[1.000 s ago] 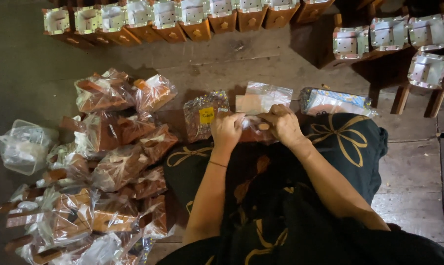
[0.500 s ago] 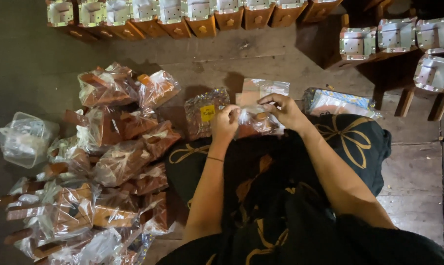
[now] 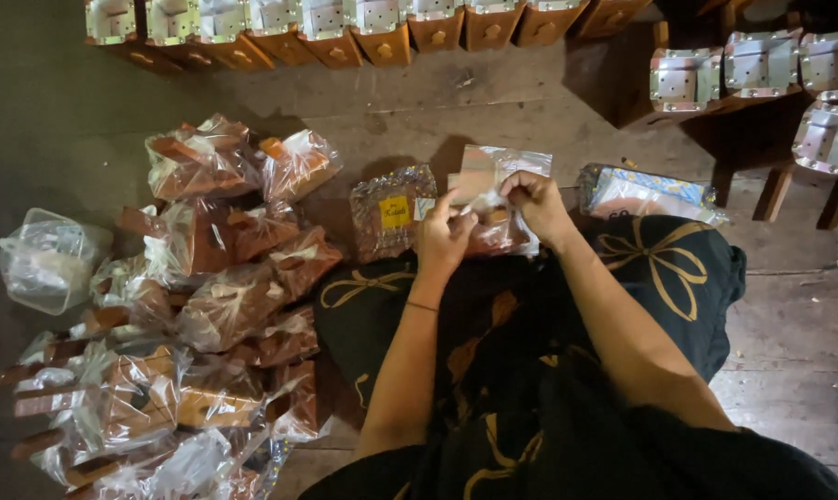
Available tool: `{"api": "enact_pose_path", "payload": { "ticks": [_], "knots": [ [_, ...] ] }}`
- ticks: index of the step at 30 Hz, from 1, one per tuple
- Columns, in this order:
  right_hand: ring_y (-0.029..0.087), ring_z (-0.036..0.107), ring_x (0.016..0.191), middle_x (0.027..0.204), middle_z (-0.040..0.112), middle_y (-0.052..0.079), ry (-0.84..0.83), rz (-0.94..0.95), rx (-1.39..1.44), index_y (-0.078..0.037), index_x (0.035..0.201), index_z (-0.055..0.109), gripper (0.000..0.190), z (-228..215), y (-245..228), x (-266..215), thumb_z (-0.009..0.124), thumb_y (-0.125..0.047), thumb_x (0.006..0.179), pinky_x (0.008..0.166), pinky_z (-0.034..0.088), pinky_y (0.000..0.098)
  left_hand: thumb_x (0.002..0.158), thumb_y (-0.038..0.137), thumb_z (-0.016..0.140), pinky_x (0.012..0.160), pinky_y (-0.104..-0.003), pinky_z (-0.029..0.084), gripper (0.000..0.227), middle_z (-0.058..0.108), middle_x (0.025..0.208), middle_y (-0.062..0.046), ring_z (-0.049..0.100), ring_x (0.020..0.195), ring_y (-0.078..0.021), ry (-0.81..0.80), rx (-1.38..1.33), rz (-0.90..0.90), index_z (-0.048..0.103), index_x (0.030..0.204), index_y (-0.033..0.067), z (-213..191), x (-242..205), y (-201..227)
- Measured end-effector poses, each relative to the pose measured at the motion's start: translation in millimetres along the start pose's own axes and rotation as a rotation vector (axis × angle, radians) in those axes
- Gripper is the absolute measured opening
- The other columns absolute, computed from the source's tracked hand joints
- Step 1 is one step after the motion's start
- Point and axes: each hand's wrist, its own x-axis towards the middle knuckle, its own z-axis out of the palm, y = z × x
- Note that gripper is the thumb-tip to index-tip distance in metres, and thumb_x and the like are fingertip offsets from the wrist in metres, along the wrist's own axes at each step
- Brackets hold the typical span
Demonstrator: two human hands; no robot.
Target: The person packages small wooden items into plastic bags. They pick up individual wooden pieces, place them into plastic bags, and then seal the bags by hand.
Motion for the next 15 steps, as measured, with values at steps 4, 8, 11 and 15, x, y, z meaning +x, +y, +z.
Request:
{"api": "enact_pose_path", "payload": {
  "ticks": [4, 8, 11, 15],
  "knots": [
    [0.006, 0.049, 0.058, 0.063, 0.058, -0.001, 0.127, 0.068, 0.133, -0.005, 0.098, 0.075, 0.021, 18, -57, -14, 0.057, 0.006, 0.095, 0.058, 0.042, 0.0191, 0.089, 0.037, 0.072, 0.085, -0.045, 0.058, 0.034, 0.075, 0.091, -0.016, 0.071, 0.092, -0.0375, 0.116, 0.030, 0.096, 0.076, 0.118, 0.0183, 29, 1, -31],
    [0.011, 0.057, 0.065, 0.073, 0.064, 0.005, 0.160, 0.190, 0.237, 0.000, 0.107, 0.073, 0.019, 29, -87, -19, 0.068, -0.002, 0.088, 0.062, 0.048, 0.0242, 0.090, 0.031, 0.072, 0.079, -0.041, 0.058, 0.018, 0.076, 0.084, -0.005, 0.071, 0.084, -0.0291, 0.208, 0.000, 0.058, 0.078, 0.103, 0.0196, 34, 1, -31],
    [0.013, 0.063, 0.067, 0.076, 0.067, 0.009, 0.148, 0.154, 0.240, 0.003, 0.107, 0.071, 0.024, 33, -84, -17, 0.079, -0.001, 0.085, 0.064, 0.051, 0.0261, 0.095, 0.031, 0.068, 0.084, -0.040, 0.056, 0.017, 0.076, 0.087, -0.006, 0.071, 0.089, -0.0277, 0.196, -0.186, -0.056, 0.076, 0.103, 0.0189, 26, -4, -15],
    [0.012, 0.061, 0.070, 0.075, 0.066, 0.007, 0.161, 0.083, 0.180, -0.003, 0.095, 0.074, 0.009, 29, -28, -6, 0.074, 0.003, 0.088, 0.067, 0.049, 0.0256, 0.102, 0.031, 0.059, 0.090, -0.034, 0.052, 0.024, 0.075, 0.096, -0.006, 0.063, 0.094, -0.0141, 0.186, -0.554, -0.184, 0.074, 0.110, 0.0136, 21, -7, 11]
  ]
}}
